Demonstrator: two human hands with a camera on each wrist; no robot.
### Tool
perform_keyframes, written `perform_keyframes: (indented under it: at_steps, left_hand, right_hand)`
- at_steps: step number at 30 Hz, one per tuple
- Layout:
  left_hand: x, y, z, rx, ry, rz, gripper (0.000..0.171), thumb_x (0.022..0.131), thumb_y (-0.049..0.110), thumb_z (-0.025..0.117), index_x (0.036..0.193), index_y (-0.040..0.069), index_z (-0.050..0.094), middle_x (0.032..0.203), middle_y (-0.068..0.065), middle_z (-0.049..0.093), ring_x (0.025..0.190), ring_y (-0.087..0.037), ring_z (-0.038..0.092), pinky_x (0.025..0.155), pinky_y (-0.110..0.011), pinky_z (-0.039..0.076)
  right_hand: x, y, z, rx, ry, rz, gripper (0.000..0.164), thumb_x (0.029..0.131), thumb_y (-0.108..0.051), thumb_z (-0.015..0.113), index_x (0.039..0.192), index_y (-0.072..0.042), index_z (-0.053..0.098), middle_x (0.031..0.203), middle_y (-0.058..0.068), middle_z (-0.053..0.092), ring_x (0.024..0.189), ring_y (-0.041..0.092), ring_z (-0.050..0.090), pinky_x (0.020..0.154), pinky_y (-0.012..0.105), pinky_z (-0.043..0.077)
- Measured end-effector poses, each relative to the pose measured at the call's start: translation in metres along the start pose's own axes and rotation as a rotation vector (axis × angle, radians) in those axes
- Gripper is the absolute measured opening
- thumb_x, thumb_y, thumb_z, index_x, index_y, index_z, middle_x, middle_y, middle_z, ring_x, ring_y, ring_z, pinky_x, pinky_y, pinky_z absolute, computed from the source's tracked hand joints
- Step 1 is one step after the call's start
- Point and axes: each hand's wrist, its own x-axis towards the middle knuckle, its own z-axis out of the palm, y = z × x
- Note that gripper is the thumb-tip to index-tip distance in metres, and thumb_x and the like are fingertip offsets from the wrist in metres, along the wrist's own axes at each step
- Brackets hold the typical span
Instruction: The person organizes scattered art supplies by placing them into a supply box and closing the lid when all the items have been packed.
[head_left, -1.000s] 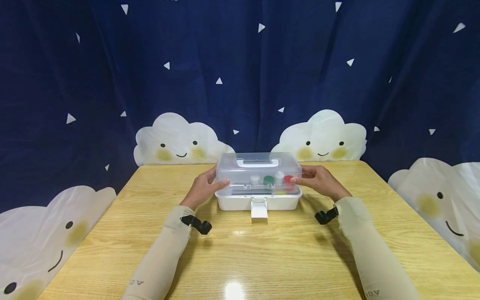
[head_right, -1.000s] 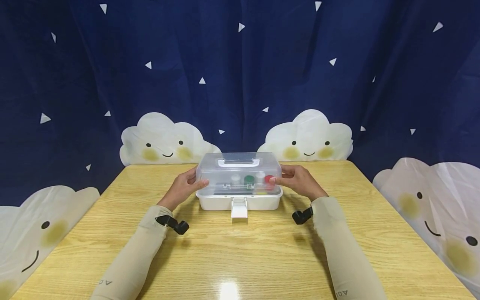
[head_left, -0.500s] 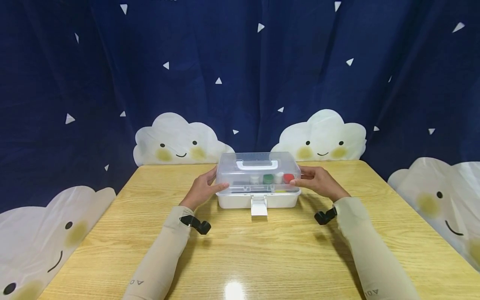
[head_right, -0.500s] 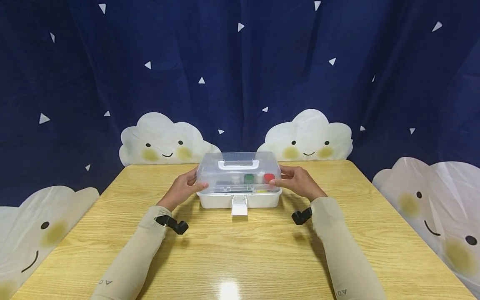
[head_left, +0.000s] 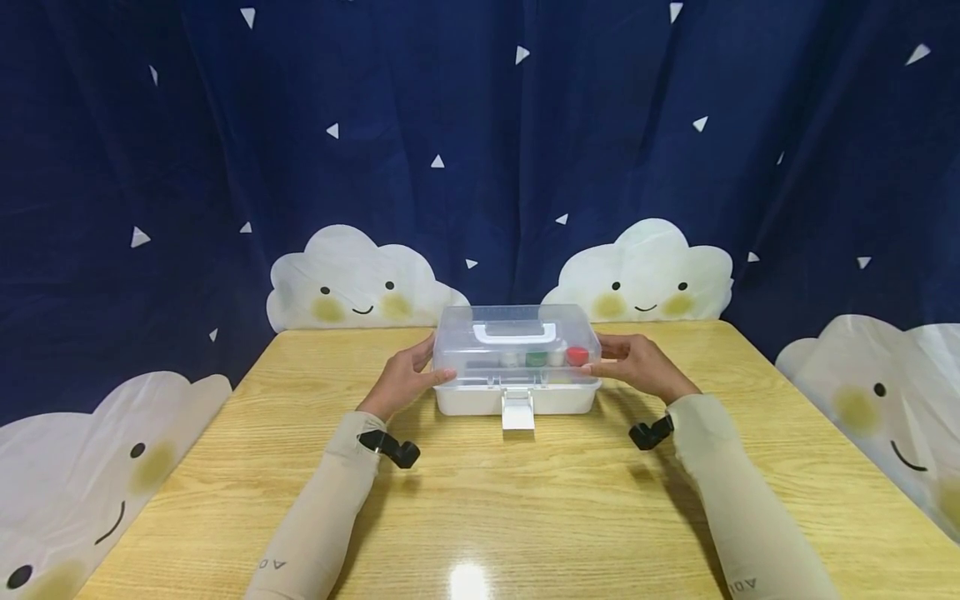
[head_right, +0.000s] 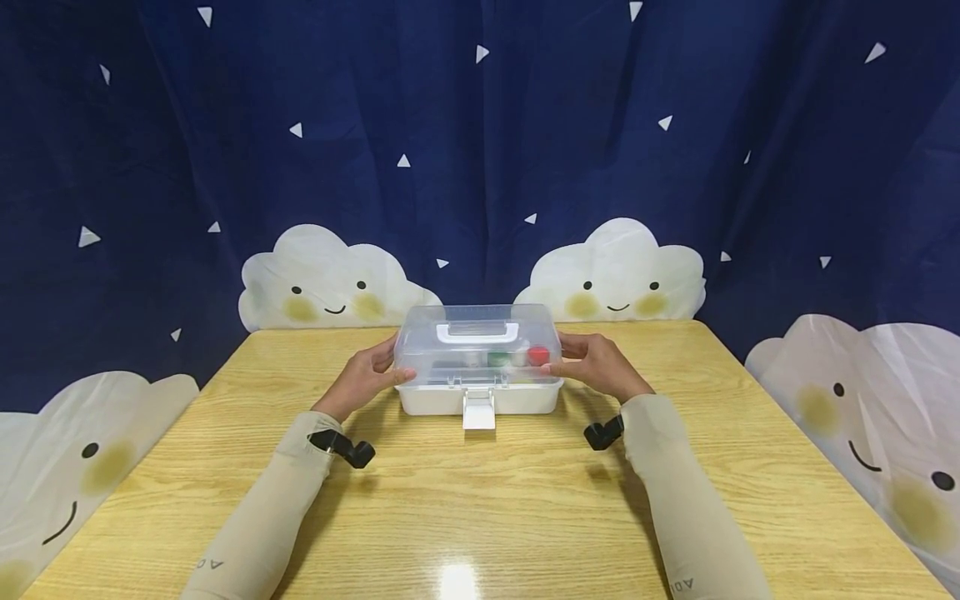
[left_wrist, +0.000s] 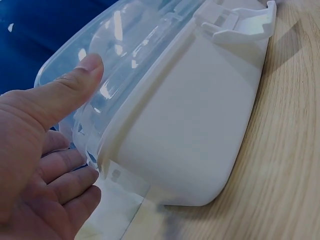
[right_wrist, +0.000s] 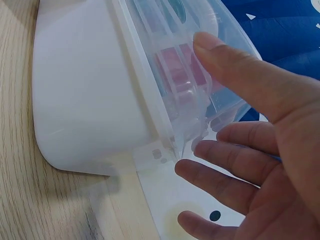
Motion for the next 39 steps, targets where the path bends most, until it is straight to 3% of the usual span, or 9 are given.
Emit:
perform_keyframes:
  at_steps: [11, 21, 29, 39]
  left_hand:
    - [-0.0008, -0.0007, -0.0001, 0.002, -0.015, -0.011, 0.084, 0.081, 0.035, 0.075, 0.151, 0.023, 0.031, 0.151, 0.006, 0.035, 0.136, -0.016, 0.036, 0.11, -0.036, 0.029]
    - [-0.0014, -0.002, -0.0006, 0.016, -0.016, -0.037, 0.085, 0.08, 0.037, 0.077, 0.151, 0.024, 0.031, 0.151, 0.006, 0.035, 0.137, -0.016, 0.035, 0.111, -0.037, 0.028]
    - [-0.0012, -0.0033, -0.0009, 0.034, -0.019, -0.028, 0.086, 0.079, 0.039, 0.076, 0.151, 0.025, 0.031, 0.151, 0.006, 0.035, 0.137, -0.016, 0.036, 0.11, -0.037, 0.029]
    - [0.0002, -0.0009, -0.0033, 0.032, -0.033, -0.04, 0.086, 0.079, 0.038, 0.077, 0.151, 0.026, 0.031, 0.15, 0.007, 0.035, 0.136, -0.014, 0.037, 0.111, -0.037, 0.028]
  right_hand:
    - [0.0004, 0.0044, 0.0016, -0.018, -0.011, 0.035, 0.089, 0.07, -0.059, 0.076, 0.144, -0.021, 0.047, 0.137, 0.01, 0.055, 0.128, 0.032, 0.048, 0.101, 0.054, 0.038]
    - [-0.0014, 0.004, 0.0018, -0.03, -0.007, -0.003, 0.085, 0.071, -0.055, 0.077, 0.143, -0.02, 0.049, 0.134, 0.01, 0.057, 0.127, 0.032, 0.049, 0.1, 0.054, 0.039]
    - [-0.0002, 0.0054, 0.0016, -0.025, -0.017, 0.022, 0.085, 0.071, -0.055, 0.077, 0.143, -0.021, 0.048, 0.134, 0.01, 0.058, 0.127, 0.032, 0.049, 0.102, 0.055, 0.037]
    - [0.0006, 0.0085, -0.0009, 0.026, -0.026, -0.016, 0.08, 0.072, -0.05, 0.079, 0.141, -0.02, 0.05, 0.128, 0.008, 0.062, 0.12, 0.026, 0.055, 0.096, 0.048, 0.045]
